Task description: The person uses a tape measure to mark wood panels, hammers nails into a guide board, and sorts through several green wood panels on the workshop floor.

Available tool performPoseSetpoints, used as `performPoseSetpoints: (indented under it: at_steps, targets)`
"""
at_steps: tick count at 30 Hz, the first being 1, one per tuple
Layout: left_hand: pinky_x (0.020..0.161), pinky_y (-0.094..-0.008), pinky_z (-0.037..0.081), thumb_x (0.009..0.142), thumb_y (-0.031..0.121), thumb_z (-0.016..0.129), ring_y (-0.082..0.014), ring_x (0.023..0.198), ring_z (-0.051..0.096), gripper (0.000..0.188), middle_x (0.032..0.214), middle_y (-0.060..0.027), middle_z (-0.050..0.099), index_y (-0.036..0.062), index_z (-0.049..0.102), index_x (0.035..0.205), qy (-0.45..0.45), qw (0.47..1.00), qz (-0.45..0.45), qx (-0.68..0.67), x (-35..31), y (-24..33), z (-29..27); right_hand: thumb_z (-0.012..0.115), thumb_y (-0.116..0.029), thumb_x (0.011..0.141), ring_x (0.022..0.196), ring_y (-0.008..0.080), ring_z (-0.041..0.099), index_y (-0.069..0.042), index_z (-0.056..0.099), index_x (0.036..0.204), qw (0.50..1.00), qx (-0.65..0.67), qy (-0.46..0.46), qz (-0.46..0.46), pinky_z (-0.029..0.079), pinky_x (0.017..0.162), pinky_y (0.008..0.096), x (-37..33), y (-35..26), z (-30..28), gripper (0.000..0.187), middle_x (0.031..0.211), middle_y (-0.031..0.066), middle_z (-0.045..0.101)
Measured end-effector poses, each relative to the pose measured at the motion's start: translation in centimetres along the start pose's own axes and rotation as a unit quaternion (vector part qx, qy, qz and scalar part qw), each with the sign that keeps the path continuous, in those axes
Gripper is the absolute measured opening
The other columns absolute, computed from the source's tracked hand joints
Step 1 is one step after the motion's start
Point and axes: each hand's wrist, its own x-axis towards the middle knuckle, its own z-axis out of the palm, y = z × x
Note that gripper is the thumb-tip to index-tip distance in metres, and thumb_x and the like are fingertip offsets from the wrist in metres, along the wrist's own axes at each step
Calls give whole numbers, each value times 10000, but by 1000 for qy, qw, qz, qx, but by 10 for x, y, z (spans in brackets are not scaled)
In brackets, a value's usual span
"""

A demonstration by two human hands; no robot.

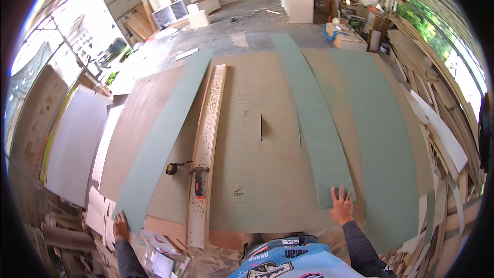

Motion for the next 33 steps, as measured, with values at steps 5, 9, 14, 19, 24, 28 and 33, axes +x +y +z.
performPoseSetpoints:
  at_steps: [5,9,14,19,24,28,33]
  targets:
    - [1017,-346,424,855,-38,439,-355,1225,481,628,1375,-267,423,5,247,1451,-99,993,-38,-48,-16,5,86,532,-37,775,1213,538,389,-135,328,1446,997,-9,32,62,373,1008,539,-64,-33,33,709,1436,203,316]
    - [964,-391,461,853,23,504,-412,1198,485,677,1352,-276,431,31,219,1468,-67,989,-127,-35,-41,-32,191,554,-14,764,1244,522,362,-154,337,1438,996,38,30,68,370,1008,542,-90,-81,19,722,1443,179,317]
    - [937,-442,469,913,223,483,-375,1174,515,585,1340,-201,468,94,282,1447,-245,900,-314,-175,3,23,131,586,-33,767,1266,502,351,-177,331,1442,993,21,34,109,378,996,552,-142,-92,18,736,1462,153,295]
    - [838,-414,515,857,333,565,-362,965,621,522,1125,-212,598,-16,490,1238,200,928,-284,-134,-7,0,243,671,-168,736,1253,485,387,-147,329,1440,995,42,-36,88,438,932,526,-123,-101,9,783,1477,165,281]
    - [710,-370,507,855,51,513,-270,758,633,201,853,-140,665,-43,632,987,245,732,-210,-600,-2,217,4,707,-399,736,1117,434,522,-25,365,1373,980,133,-47,138,484,851,480,-147,-29,-14,814,1284,233,488]
    - [821,-322,481,926,152,511,-181,1026,550,244,1081,-102,601,8,598,1102,0,354,8,-935,-70,411,-113,704,-510,737,892,417,600,45,440,1225,960,118,110,229,479,752,490,-125,-18,20,785,1018,257,599]
    - [988,-493,332,722,380,782,-393,1147,369,871,1245,-249,378,-94,366,1322,29,748,272,-604,-137,614,-234,712,-485,757,875,429,597,18,507,1030,930,279,33,239,458,712,507,-133,-15,50,608,918,261,614]
